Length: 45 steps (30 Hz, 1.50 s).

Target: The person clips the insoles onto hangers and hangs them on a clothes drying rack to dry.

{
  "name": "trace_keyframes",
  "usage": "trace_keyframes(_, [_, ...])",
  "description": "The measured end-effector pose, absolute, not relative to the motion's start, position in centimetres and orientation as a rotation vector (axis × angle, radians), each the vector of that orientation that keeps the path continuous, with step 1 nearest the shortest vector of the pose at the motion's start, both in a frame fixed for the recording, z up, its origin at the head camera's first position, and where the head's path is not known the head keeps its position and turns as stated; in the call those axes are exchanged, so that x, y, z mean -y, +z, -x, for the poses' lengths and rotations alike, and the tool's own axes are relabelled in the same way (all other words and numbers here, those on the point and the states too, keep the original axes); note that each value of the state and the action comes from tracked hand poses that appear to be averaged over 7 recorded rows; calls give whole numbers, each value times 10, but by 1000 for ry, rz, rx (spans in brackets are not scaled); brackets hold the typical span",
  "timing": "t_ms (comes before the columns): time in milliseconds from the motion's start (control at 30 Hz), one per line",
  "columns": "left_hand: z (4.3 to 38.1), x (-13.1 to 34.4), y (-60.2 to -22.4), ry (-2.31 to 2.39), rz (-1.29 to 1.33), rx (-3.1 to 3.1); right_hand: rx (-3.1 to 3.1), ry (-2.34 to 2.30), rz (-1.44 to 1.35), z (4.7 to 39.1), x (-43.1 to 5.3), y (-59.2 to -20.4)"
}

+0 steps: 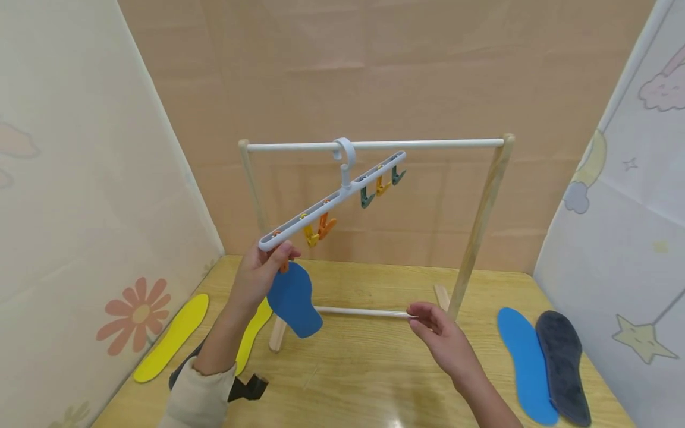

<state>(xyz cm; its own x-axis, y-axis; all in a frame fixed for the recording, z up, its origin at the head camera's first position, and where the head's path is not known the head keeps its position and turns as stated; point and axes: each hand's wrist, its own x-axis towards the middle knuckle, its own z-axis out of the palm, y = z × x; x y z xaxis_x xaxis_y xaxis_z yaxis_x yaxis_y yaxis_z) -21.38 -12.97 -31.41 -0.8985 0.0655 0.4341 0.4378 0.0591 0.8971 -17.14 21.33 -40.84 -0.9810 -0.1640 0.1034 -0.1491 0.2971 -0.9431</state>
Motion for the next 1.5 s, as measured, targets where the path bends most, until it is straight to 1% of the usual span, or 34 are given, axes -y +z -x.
trace_keyframes(300, [215, 132, -317, -1817, 388, 2178, -2594, -1724, 192, 170, -243, -412])
trace_keyframes(500, [216, 133, -317, -1750, 403, 2208, -2607, -1698, 128, 169, -254, -417])
trace_keyframes(700, [213, 133, -315, -1688, 401, 2214, -2582, -1754, 141, 168, -263, -421])
trace_keyframes(933, [192, 129, -309, -1331, 197, 2273, -2606, -1752, 128, 165, -272, -424])
trace_keyframes(1000, [185, 126, -308, -1191, 180, 2264, -2620, -1744, 123, 165, -274, -425])
trace_keyframes(1200, [167, 115, -304, -884, 272, 2079, -2630, -1702, 98, 164, -284, -427])
trace_keyframes(1500, [161, 94, -308, -786, 412, 2023, -2605, -1665, 45, 163, -303, -431])
